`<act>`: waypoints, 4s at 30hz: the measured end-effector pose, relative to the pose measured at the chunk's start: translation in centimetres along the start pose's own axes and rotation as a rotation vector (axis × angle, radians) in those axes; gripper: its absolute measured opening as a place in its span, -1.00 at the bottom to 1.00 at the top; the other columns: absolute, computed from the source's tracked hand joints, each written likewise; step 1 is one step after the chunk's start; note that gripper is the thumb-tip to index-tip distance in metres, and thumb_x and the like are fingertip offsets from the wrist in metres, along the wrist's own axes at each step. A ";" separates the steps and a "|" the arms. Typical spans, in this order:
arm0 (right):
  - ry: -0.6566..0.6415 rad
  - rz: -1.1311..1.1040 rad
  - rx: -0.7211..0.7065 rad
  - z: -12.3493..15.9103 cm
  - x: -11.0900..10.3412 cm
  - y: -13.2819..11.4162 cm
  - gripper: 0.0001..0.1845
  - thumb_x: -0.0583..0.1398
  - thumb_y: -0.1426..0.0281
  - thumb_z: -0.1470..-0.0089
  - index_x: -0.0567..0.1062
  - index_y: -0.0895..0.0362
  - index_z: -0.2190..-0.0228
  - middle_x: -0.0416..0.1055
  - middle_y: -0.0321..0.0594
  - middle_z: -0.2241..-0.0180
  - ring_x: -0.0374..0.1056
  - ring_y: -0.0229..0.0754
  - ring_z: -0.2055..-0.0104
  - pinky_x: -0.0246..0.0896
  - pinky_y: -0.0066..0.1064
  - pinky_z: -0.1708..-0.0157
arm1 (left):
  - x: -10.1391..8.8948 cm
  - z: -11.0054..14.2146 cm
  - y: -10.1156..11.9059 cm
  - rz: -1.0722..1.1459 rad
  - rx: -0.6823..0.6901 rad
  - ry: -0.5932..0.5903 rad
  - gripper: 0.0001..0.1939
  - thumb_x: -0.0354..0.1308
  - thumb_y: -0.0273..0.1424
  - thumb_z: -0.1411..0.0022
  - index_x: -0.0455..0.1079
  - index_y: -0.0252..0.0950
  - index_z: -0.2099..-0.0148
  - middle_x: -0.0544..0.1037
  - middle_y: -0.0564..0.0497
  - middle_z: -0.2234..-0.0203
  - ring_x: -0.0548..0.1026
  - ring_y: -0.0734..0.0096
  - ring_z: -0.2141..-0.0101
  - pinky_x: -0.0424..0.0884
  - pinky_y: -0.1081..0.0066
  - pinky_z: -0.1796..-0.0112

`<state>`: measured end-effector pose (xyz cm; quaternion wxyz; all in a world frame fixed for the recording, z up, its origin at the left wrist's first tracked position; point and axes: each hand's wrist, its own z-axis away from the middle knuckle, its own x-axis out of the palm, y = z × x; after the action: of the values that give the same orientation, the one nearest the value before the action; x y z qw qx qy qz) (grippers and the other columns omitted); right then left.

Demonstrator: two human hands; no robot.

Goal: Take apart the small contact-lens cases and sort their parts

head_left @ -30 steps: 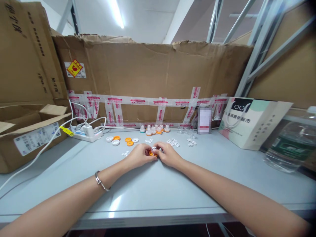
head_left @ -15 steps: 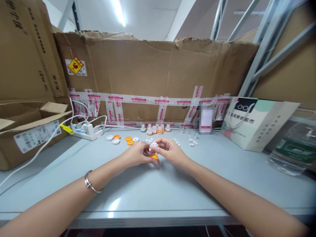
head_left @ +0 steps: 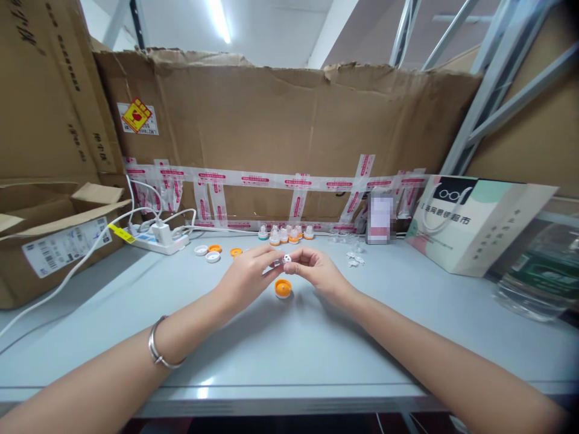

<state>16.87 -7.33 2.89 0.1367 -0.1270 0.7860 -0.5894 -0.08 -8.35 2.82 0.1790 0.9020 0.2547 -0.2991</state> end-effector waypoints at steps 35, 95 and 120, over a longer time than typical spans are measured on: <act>0.112 0.049 0.170 -1.1 -0.9 0.0 -0.91 0.22 0.47 0.22 0.42 0.21 0.53 0.36 -0.34 0.64 0.28 -0.40 0.58 0.22 -0.51 0.46 | 2.8 -0.1 -0.8 0.432 -0.319 0.073 -0.78 0.08 -0.32 -0.11 0.38 -0.31 0.20 0.50 -0.02 0.38 0.45 0.48 0.43 0.34 0.51 0.40; 0.156 -0.035 0.138 -0.5 -0.2 1.7 -0.73 0.29 0.24 0.28 0.49 0.21 0.54 0.43 -0.23 0.54 0.37 -0.24 0.43 0.28 -0.34 0.27 | 2.0 0.0 -0.6 -0.194 -0.095 -0.213 -0.83 0.03 -0.40 -0.16 0.39 -0.32 0.23 0.44 -0.07 0.39 0.41 0.36 0.37 0.34 0.38 0.34; 0.122 -0.203 0.195 -0.3 0.0 1.4 -0.79 0.24 0.29 0.21 0.38 0.18 0.56 0.40 -0.31 0.58 0.34 -0.33 0.47 0.22 -0.47 0.34 | 2.3 0.2 -1.1 -0.029 0.047 0.000 -0.83 -0.01 -0.48 -0.17 0.39 -0.27 0.25 0.50 -0.03 0.37 0.44 0.43 0.34 0.37 0.44 0.30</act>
<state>16.74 -6.67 1.61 0.0401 -0.1557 0.7152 -0.6802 0.80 -6.73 1.01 0.1533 0.9023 0.2604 -0.3076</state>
